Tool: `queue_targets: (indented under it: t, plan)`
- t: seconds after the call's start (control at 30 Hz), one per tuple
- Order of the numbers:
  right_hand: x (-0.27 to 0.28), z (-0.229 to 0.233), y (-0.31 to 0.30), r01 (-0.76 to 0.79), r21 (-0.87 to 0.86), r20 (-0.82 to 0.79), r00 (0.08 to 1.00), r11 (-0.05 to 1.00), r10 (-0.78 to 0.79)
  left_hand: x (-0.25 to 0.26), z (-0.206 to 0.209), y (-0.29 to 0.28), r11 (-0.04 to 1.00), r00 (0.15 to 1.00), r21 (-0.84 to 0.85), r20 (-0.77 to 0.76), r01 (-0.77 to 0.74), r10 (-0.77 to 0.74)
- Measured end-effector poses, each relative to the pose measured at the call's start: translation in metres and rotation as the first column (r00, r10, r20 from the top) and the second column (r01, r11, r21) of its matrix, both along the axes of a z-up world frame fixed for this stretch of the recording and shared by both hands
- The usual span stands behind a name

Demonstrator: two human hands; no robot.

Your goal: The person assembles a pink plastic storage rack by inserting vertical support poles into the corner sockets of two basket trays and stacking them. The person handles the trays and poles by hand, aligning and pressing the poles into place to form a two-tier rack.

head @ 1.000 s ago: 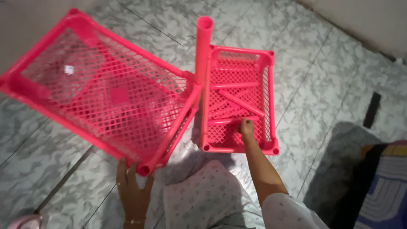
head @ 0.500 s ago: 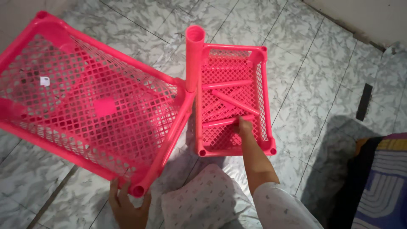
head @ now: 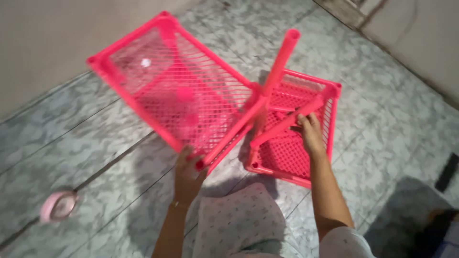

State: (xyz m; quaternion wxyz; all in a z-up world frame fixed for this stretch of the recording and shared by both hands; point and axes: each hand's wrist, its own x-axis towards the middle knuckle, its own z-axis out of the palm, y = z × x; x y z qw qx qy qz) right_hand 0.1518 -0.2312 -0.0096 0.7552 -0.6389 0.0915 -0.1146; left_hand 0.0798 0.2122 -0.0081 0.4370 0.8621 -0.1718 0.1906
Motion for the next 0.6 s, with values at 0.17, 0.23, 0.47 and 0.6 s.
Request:
queue_targets:
  t: [0.17, 0.23, 0.47, 0.6]
  plan:
    - [-0.006, 0.114, 0.095, -0.316, -0.137, 0.116, 0.936, 0.939, 0.332, 0.002, -0.002, -0.002, 1.000, 1.000, 0.008, 0.008, -0.005, 0.005]
    - [-0.008, 0.141, 0.137, -0.472, -0.150, 0.202, 0.845, 0.868, 0.495, 0.000, -0.003, -0.003, 0.996, 1.000, -0.091, 0.013, 0.008, -0.007]
    - [-0.031, 0.180, 0.232, -0.505, -0.514, 0.183, 0.725, 0.693, 0.664, 0.002, -0.005, -0.006, 0.986, 0.999, -0.164, -0.030, -0.030, 0.026]
    - [-0.045, 0.196, 0.252, -0.431, -0.644, 0.133, 0.750, 0.632, 0.647, 0.002, -0.008, -0.007, 0.985, 0.998, -0.173, -0.056, -0.029, 0.019]
